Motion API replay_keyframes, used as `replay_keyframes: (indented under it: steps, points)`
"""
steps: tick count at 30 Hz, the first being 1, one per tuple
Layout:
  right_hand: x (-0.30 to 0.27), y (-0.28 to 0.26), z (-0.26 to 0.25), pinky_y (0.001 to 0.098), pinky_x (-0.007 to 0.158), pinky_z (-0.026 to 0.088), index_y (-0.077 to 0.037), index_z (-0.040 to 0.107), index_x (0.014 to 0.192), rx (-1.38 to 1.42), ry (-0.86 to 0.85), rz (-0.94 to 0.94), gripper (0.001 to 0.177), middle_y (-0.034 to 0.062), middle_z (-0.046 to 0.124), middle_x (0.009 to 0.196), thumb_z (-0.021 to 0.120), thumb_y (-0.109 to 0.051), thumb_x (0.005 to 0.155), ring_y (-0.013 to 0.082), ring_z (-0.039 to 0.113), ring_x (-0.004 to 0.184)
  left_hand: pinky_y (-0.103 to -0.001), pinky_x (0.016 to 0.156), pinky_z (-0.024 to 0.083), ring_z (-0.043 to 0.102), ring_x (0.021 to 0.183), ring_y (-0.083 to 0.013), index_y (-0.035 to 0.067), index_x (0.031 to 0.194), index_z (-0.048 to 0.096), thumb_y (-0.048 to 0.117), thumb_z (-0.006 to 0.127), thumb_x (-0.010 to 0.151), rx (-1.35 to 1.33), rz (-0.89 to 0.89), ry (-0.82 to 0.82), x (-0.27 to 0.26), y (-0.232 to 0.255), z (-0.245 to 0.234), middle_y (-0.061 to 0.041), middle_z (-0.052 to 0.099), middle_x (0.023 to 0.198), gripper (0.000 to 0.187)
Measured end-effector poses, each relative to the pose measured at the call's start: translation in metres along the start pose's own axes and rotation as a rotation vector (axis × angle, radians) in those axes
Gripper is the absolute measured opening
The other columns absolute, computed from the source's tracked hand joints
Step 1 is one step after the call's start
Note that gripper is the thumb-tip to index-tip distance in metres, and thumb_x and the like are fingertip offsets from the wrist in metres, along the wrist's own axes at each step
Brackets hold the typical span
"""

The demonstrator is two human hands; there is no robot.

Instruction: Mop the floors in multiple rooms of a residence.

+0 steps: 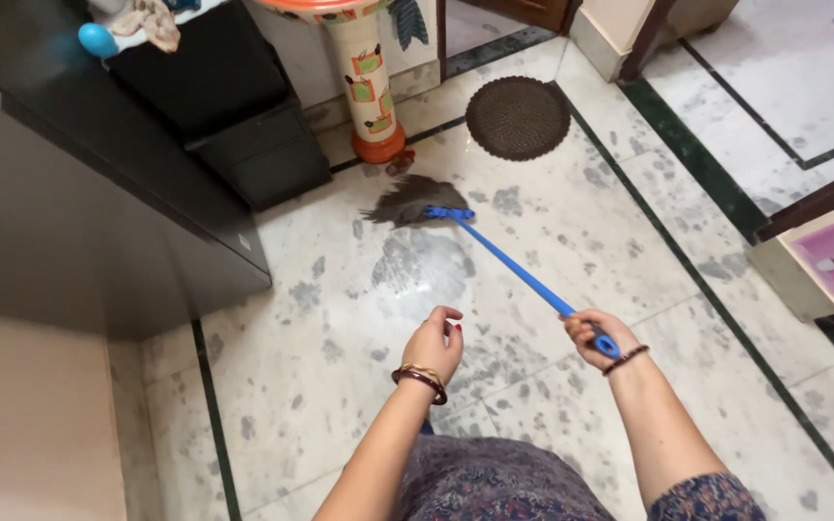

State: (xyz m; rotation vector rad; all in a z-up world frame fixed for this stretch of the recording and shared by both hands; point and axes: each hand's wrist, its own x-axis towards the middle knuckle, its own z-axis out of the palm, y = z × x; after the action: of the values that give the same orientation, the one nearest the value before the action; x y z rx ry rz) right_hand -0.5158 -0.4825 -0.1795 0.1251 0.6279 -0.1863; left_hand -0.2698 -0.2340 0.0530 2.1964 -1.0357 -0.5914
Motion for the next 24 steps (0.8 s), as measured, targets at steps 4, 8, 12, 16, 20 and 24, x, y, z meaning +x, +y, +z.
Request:
replay_keyframes:
  steps: [4,8,12,16,20,24]
  points:
    - [-0.07,0.013,-0.048,0.0132,0.041,0.043,0.011,0.049,0.12,0.009,0.025,-0.081,0.03,0.0012,0.053,0.076,0.053,-0.005,0.095,0.0038,0.051,0.056,-0.044,0.077,0.055,0.072,0.085,-0.0307,0.014,0.113,0.064,0.02,0.061,0.091,-0.001,-0.026,-0.061,-0.046,0.018,0.034,-0.009,0.074,0.089,0.024]
    - [-0.106,0.059,-0.06,0.0124,0.041,0.043,0.007,0.049,0.115,-0.032,0.109,-0.097,0.024,0.0003,0.054,0.075,0.052,-0.006,0.096,0.0026,0.051,0.055,-0.043,0.08,0.056,0.072,0.088,-0.0305,0.013,0.117,0.064,0.021,0.061,0.092,0.052,-0.067,-0.205,-0.079,0.012,0.077,-0.01,0.075,0.089,0.026]
    - [-0.126,0.154,-0.011,0.0167,0.039,0.038,-0.002,0.05,0.099,-0.373,0.281,-0.035,0.011,-0.0009,0.052,0.067,0.055,-0.011,0.098,0.0041,0.045,0.049,-0.044,0.086,0.056,0.068,0.104,-0.0329,0.018,0.131,0.06,0.017,0.067,0.09,0.321,-0.025,-0.35,-0.093,-0.006,0.109,-0.012,0.063,0.129,0.042]
    - [-0.142,0.248,0.032,0.0246,0.043,0.041,-0.007,0.046,0.089,-0.555,0.332,0.123,0.015,-0.0009,0.049,0.065,0.054,-0.015,0.099,0.0074,0.045,0.049,-0.045,0.09,0.055,0.064,0.111,-0.0362,0.021,0.152,0.038,0.009,0.078,0.078,0.506,0.129,-0.49,-0.108,-0.004,0.103,-0.014,0.036,0.156,0.086]
    - [-0.159,0.289,0.037,0.0284,0.045,0.043,-0.008,0.046,0.084,-0.741,0.295,0.198,0.018,-0.0015,0.048,0.063,0.056,-0.012,0.098,0.0085,0.046,0.049,-0.046,0.078,0.057,0.068,0.102,-0.0336,0.025,0.153,0.049,0.01,0.076,0.066,0.599,0.477,-0.493,-0.111,-0.046,0.123,-0.018,0.041,0.156,0.092]
    - [-0.163,0.329,0.065,0.0282,0.046,0.044,-0.01,0.048,0.078,-0.934,0.244,0.326,0.021,-0.003,0.049,0.06,0.059,-0.007,0.095,0.0071,0.048,0.049,-0.046,0.087,0.057,0.072,0.102,-0.0305,0.017,0.094,0.078,0.044,0.065,0.087,0.704,0.469,-0.677,-0.143,-0.091,0.11,-0.01,0.074,0.11,0.032]
